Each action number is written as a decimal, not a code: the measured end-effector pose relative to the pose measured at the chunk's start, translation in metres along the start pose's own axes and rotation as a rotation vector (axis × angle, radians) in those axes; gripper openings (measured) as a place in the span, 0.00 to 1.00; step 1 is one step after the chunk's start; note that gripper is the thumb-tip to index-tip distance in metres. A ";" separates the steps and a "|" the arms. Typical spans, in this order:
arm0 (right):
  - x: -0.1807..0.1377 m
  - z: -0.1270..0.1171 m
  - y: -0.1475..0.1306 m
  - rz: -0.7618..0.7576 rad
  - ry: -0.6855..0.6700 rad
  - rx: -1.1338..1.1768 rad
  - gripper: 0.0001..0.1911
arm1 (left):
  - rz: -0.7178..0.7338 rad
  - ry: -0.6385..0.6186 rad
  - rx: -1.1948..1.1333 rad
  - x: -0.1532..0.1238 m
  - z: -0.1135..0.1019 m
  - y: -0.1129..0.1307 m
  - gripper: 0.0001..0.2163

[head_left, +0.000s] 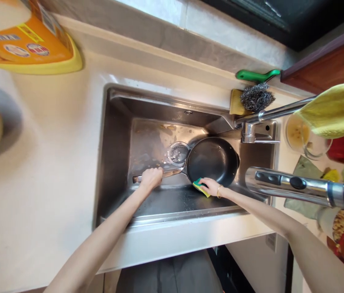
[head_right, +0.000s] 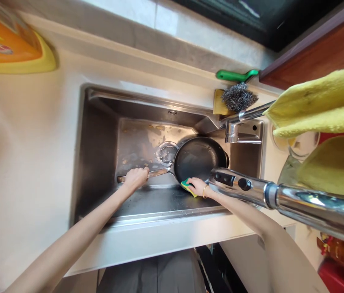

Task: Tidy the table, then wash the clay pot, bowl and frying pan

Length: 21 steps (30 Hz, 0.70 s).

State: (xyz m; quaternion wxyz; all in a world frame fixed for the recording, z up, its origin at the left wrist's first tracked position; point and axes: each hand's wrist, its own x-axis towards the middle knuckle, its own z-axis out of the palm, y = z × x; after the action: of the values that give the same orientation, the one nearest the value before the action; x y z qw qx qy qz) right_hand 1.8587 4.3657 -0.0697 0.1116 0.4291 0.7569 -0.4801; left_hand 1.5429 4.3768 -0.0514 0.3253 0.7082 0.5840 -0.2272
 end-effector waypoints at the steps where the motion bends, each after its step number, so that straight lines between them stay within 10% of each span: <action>1: 0.000 -0.001 -0.007 -0.027 0.069 -0.005 0.11 | 0.001 0.007 -0.005 0.001 -0.001 0.000 0.15; 7: 0.076 -0.027 -0.048 -0.207 0.309 -0.312 0.18 | 0.036 0.013 -0.013 0.003 -0.003 -0.003 0.14; 14: 0.131 -0.112 -0.012 0.415 0.799 -0.416 0.22 | 0.016 0.011 0.007 0.001 0.000 -0.002 0.15; 21: 0.103 -0.044 -0.041 -0.160 0.368 -0.517 0.22 | -0.003 -0.005 0.034 0.004 0.002 -0.002 0.15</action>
State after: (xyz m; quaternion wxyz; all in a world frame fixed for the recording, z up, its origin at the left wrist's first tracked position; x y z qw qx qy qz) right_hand 1.7757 4.4508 -0.0812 0.0404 0.4053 0.8925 -0.1937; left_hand 1.5418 4.3781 -0.0562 0.3143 0.7121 0.5804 -0.2392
